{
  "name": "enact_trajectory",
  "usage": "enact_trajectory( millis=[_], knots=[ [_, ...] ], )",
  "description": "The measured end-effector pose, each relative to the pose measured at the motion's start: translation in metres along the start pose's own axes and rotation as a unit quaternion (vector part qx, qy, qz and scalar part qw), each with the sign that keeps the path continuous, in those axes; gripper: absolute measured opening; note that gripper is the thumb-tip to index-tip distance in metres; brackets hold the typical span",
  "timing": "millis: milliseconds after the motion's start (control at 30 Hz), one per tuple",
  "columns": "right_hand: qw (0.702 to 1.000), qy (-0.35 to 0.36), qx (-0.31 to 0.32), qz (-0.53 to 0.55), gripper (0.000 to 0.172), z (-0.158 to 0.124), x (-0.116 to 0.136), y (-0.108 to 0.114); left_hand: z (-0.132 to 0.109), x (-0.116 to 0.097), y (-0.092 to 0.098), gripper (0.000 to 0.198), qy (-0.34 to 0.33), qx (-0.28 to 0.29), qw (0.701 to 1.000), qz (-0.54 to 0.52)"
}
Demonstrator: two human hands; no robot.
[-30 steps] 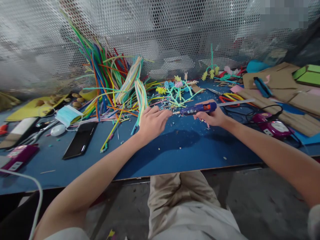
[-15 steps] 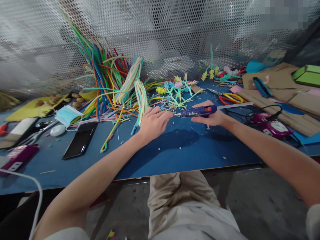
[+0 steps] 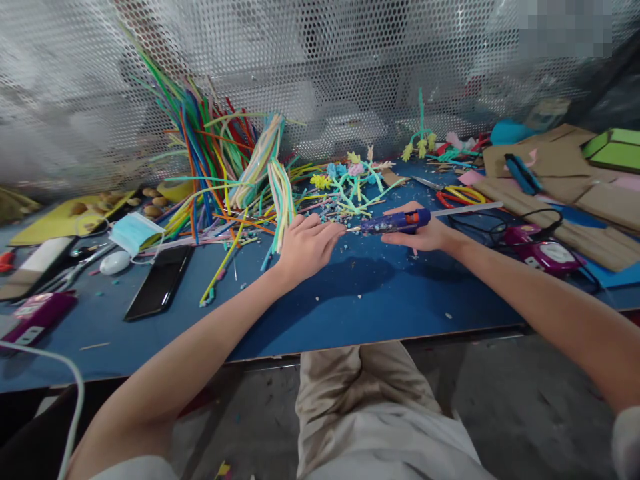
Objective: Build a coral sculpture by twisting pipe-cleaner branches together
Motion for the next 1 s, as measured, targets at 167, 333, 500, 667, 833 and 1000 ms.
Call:
enact_trajectory(
  millis=[167,333,500,667,833,1000],
  knots=[
    [1.000,0.024,-0.016,-0.011,0.041,0.002,0.007,0.002,0.000,0.002,-0.002,0.026,0.011,0.001,1.000,-0.004],
    [0.999,0.025,-0.021,-0.010,0.041,0.002,0.007,0.004,0.000,0.004,-0.002,0.029,0.022,-0.002,1.000,-0.018],
    [0.999,0.019,-0.043,-0.012,0.046,0.000,0.004,0.008,-0.001,0.008,-0.001,0.033,0.026,-0.014,0.999,-0.012],
    [0.998,0.007,-0.056,-0.019,0.052,0.000,-0.001,0.008,0.000,0.010,-0.001,0.032,0.035,-0.009,0.999,-0.012],
    [0.998,0.023,-0.057,-0.022,0.051,0.000,-0.002,0.008,0.000,0.010,-0.002,0.032,0.049,0.001,0.999,-0.013],
    [0.997,0.014,-0.074,-0.015,0.050,-0.001,-0.004,0.008,0.000,0.011,-0.003,0.032,0.048,-0.004,0.999,-0.023]
  ],
)
Point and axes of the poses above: each hand's wrist, its own z-axis towards the middle knuckle, its own y-axis out of the back of the hand, x = y × z, the point moved 6 cm from there along z, towards the middle knuckle, and after that the axes turned 6 degrees about -z, right-handed, at the moved point
